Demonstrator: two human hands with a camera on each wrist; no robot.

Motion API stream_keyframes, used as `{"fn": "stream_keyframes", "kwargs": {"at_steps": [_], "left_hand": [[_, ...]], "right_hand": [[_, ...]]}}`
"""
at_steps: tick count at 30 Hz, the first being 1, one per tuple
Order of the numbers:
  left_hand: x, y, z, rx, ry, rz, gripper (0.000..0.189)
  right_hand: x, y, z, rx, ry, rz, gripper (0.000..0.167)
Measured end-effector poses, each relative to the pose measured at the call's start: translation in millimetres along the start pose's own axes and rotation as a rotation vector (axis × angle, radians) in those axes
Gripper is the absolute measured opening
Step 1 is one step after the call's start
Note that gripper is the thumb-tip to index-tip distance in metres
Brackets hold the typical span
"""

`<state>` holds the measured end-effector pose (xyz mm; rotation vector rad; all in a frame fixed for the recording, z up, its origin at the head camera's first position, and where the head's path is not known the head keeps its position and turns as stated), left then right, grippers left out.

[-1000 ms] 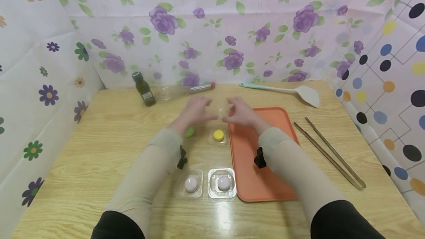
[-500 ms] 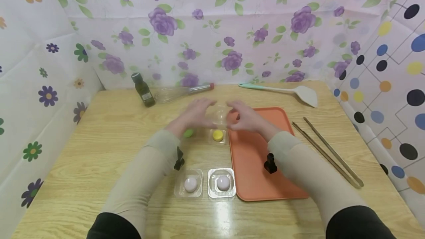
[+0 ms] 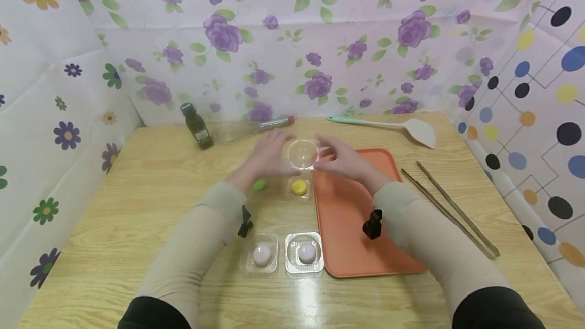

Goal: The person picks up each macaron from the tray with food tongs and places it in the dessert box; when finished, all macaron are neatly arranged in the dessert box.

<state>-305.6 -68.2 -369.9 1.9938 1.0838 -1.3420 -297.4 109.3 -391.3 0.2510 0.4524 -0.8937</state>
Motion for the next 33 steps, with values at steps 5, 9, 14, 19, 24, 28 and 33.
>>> {"fn": "stream_keyframes", "kwargs": {"at_steps": [5,9,14,19,24,28,33], "left_hand": [[0.4,1.9,-0.9,0.020,-0.022,-0.022,0.097],[-0.2,4.0,-1.8,0.052,-0.067,-0.064,0.094],[-3.6,7.7,-5.1,0.102,-0.124,-0.144,0.090],[-5.1,12.2,-9.0,0.138,-0.178,-0.193,0.089],[-5.6,15.2,-14.4,0.171,-0.236,-0.234,0.089],[-7.1,16.1,-20.3,0.216,-0.266,-0.269,0.089],[-6.0,17.2,-23.1,0.242,-0.271,-0.282,0.092]], "right_hand": [[4.5,2.4,-6.1,0.042,-0.313,0.039,0.058],[10.9,2.3,-6.3,0.076,-0.591,0.097,0.048],[16.5,0.4,-5.3,0.124,-0.726,0.168,0.057],[20.8,-2.6,-3.1,0.124,-0.780,0.227,0.063],[24.0,-5.1,-1.2,0.142,-0.810,0.276,0.059],[24.1,-4.8,1.8,0.132,-0.837,0.313,0.065],[26.2,-7.6,-0.5,0.152,-0.848,0.325,0.071]]}}
Point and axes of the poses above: each hand's wrist, its own y-axis away from the middle knuckle, its own x-axis out of the palm, z = x × y, the point moved 6 cm from there along -y, towards the middle knuckle, and after that the axes turned 8 degrees about z, right-handed, at the moved point
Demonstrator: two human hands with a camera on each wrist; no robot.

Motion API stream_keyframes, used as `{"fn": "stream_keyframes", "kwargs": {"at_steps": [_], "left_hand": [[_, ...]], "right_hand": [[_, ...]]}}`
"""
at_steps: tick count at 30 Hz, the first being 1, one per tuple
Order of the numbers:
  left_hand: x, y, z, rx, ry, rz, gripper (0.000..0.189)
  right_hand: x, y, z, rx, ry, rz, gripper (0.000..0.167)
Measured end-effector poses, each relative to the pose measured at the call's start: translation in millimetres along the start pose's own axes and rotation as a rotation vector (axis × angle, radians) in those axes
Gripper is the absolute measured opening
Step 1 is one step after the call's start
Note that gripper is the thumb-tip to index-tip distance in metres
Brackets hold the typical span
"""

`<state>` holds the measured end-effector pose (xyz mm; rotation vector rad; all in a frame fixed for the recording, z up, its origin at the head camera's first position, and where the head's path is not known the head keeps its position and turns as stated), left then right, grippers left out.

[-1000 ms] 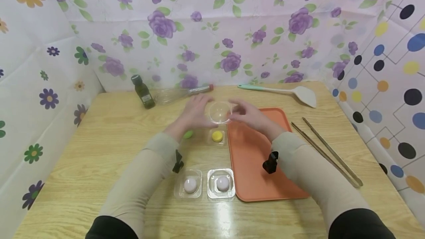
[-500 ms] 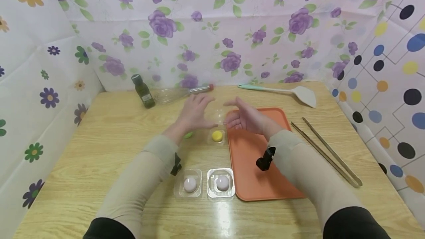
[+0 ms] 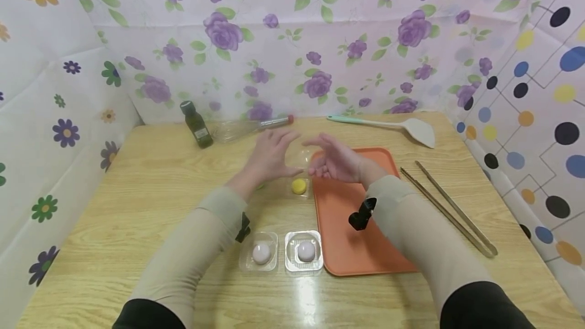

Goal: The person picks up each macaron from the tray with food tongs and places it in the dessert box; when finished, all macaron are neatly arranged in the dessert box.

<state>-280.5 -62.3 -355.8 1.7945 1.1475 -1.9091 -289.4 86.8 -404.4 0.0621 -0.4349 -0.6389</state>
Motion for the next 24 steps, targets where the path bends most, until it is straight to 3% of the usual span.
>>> {"fn": "stream_keyframes", "kwargs": {"at_steps": [6,9,12,16,19,24], "left_hand": [[1.4,1.0,0.3,-0.029,0.000,0.070,0.095],[1.2,1.1,1.3,-0.063,0.076,0.122,0.094],[1.2,0.4,5.2,-0.106,0.180,0.147,0.090],[4.0,0.0,13.4,-0.169,0.287,0.182,0.080],[9.9,2.2,18.9,-0.219,0.390,0.251,0.070],[21.9,9.8,25.0,-0.290,0.552,0.391,0.070]], "right_hand": [[-2.8,-1.9,-3.2,0.063,0.046,-0.117,0.057],[-6.8,-0.6,-4.6,0.069,0.125,-0.179,0.054],[-10.8,0.7,-4.1,0.022,0.206,-0.215,0.050],[-12.9,2.9,-1.2,-0.054,0.413,-0.196,0.047],[-11.3,4.9,1.0,-0.101,0.603,-0.166,0.051],[-6.6,4.0,2.7,-0.166,0.749,-0.129,0.061]]}}
Point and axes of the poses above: each hand's wrist, its own y-axis away from the middle knuckle, its own x-axis out of the palm, z = x × y, the point moved 6 cm from there along -y, towards the middle knuckle, and after that the axes turned 8 degrees about z, right-handed, at the moved point
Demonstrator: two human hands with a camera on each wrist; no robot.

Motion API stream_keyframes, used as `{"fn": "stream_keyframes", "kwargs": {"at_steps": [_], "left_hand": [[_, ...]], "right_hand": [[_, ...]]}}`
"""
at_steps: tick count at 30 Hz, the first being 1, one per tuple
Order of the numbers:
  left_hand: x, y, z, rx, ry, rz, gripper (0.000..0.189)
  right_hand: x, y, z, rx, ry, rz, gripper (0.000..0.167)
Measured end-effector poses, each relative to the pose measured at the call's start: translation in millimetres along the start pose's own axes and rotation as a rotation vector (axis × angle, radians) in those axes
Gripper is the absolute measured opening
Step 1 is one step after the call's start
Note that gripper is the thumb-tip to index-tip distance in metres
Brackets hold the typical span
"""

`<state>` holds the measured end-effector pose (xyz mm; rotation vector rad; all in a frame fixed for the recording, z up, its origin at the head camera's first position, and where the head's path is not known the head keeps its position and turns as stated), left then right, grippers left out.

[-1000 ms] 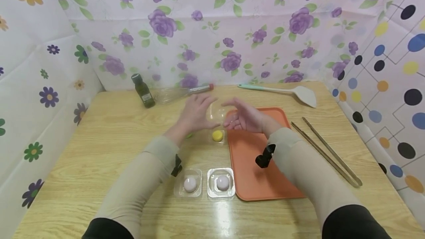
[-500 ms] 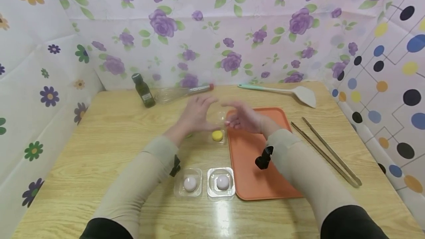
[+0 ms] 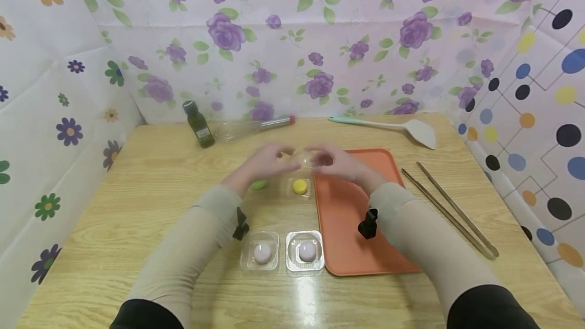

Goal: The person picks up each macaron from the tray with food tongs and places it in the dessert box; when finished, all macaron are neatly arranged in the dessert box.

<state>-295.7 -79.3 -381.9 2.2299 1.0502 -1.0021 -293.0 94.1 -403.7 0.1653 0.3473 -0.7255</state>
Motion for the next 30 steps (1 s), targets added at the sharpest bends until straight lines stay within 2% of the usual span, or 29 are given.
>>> {"fn": "stream_keyframes", "kwargs": {"at_steps": [4,7,10,13,17,22,30], "left_hand": [[2.7,0.0,4.1,-0.003,0.043,0.040,0.076],[4.2,-0.2,5.4,-0.002,0.070,0.054,0.078],[7.5,-0.5,5.9,-0.006,0.059,0.083,0.081],[12.1,-0.3,6.8,-0.021,-0.025,0.115,0.086],[17.0,0.3,8.3,-0.031,-0.178,0.126,0.091],[21.9,0.5,10.0,-0.021,-0.300,0.135,0.091],[26.6,0.4,11.2,-0.033,-0.383,0.164,0.091]], "right_hand": [[1.3,-1.1,0.7,-0.012,0.064,0.006,0.065],[1.8,-0.2,0.6,0.013,0.122,0.007,0.067],[3.9,2.0,0.5,0.052,0.173,0.014,0.068],[8.1,3.2,-2.6,0.090,0.281,0.017,0.069],[17.1,2.1,-4.9,0.088,0.448,0.008,0.074],[26.0,0.4,-7.3,0.065,0.503,-0.012,0.077],[30.7,-0.9,-13.6,0.084,0.568,-0.023,0.077]]}}
Point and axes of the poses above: each hand's wrist, its own y-axis away from the middle knuckle, its own x-axis out of the palm, z = x × y, the point moved 6 cm from there along -y, towards the middle knuckle, and after that the axes turned 8 degrees about z, right-handed, at the moved point
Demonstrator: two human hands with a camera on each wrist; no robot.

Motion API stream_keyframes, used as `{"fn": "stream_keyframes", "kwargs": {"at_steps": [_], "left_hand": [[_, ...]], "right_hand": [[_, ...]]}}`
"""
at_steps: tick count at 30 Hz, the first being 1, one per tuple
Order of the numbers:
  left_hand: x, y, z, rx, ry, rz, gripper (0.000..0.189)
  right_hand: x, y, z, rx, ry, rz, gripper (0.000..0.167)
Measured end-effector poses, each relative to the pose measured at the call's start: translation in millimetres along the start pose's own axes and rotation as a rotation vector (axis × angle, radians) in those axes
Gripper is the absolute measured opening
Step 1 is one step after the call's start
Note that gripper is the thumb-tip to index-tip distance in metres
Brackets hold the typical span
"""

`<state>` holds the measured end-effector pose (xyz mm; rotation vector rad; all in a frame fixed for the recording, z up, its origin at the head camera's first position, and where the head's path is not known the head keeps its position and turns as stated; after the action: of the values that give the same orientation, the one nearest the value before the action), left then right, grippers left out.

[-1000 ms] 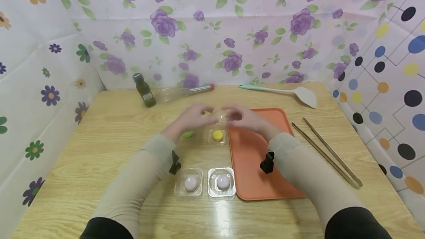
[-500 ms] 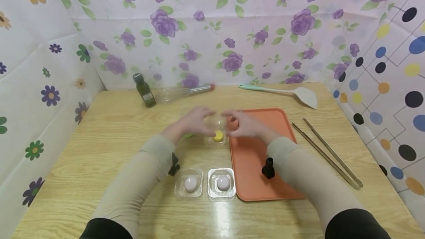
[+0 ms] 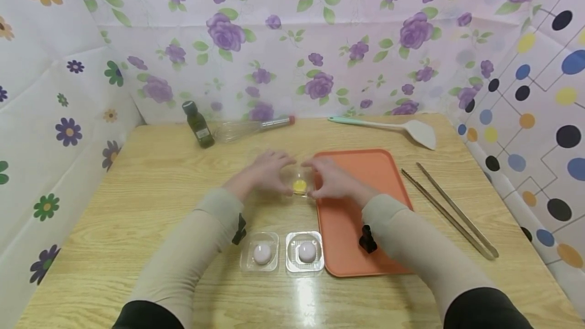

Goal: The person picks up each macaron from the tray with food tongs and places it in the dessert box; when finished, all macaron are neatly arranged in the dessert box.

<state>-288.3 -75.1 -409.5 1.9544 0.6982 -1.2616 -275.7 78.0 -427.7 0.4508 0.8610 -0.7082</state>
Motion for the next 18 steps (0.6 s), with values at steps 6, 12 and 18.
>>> {"fn": "stream_keyframes", "kwargs": {"at_steps": [6,12,18], "left_hand": [[5.3,-3.1,1.9,0.001,-0.019,0.020,0.090],[6.4,-1.1,-0.6,-0.006,-0.017,0.034,0.090],[8.2,0.6,-3.4,-0.009,-0.036,0.039,0.088]], "right_hand": [[3.5,-0.9,-2.9,0.002,0.033,0.009,0.078],[5.8,-1.1,-4.8,-0.003,0.048,0.006,0.078],[9.4,-1.7,-4.1,-0.001,0.070,0.027,0.078]]}}
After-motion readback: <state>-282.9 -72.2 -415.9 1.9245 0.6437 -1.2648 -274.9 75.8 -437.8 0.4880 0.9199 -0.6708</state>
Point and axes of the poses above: each hand's wrist, its own y-axis away from the middle knuckle, its own x-axis out of the palm, z = x × y, the point moved 6 cm from there along -y, towards the middle knuckle, and after that the axes turned 8 degrees about z, right-handed, at the moved point
